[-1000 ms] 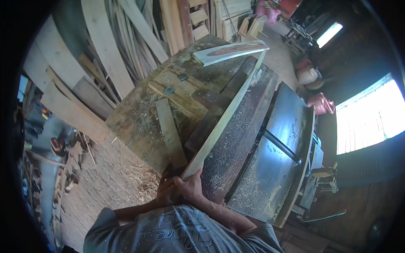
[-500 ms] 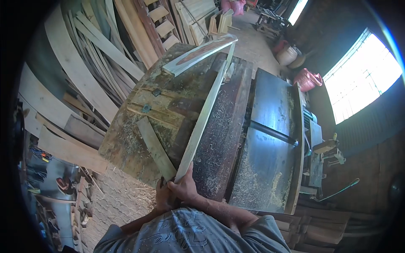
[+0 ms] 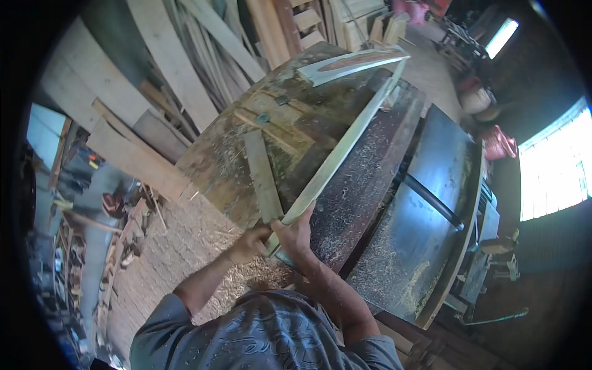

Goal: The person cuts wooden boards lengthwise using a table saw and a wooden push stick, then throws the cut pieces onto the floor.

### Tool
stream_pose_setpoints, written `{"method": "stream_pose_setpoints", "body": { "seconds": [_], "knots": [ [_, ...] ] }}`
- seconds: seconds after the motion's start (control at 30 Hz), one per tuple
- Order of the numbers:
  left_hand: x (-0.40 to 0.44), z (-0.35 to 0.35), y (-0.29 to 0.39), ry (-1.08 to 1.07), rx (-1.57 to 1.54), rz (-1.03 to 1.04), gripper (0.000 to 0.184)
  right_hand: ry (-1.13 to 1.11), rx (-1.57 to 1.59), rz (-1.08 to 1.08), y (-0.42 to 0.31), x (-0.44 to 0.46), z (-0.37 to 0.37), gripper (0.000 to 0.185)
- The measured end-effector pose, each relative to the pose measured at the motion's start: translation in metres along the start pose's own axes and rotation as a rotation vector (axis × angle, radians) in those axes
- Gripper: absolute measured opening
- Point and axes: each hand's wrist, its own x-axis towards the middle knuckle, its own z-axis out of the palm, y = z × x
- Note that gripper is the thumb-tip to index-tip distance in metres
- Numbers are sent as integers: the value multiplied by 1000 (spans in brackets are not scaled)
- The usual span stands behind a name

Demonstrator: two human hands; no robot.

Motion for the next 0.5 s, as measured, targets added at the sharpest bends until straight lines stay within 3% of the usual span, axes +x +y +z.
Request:
{"method": "stream_pose_setpoints", "body": {
  "seconds": [0.03, 0.07, 0.13, 0.2, 0.23, 0.27, 0.37, 0.47, 0.5],
  "knots": [
    [9, -8, -6, -25, -396, -314, 54, 29, 0, -44, 13, 2, 4, 117],
    [4, -30, -41, 53, -367, -273, 47, 16, -1, -39, 12, 1, 4, 117],
    [41, -22, -10, 366, 337, -299, 63, -22, 23, 80, 5, 1, 1, 124],
    [72, 1, -24, 537, 919, -285, 78, -35, 62, 78, 31, 6, 4, 123],
    [88, 3, -36, 440, 897, -391, 90, -53, 99, 83, 37, 9, 5, 123],
    [89, 11, -21, 398, 1023, -427, 86, -33, 66, 37, 34, 8, 5, 123],
    [80, 11, -15, 398, 935, -421, 80, -58, 71, 21, 26, 11, 3, 121],
    [36, 0, -35, 528, 932, -272, 75, -109, 87, 172, -3, 5, -1, 119],
    [15, -1, -8, 554, 912, -344, 78, -78, 93, 90, 11, 9, 2, 117]
  ]
}}
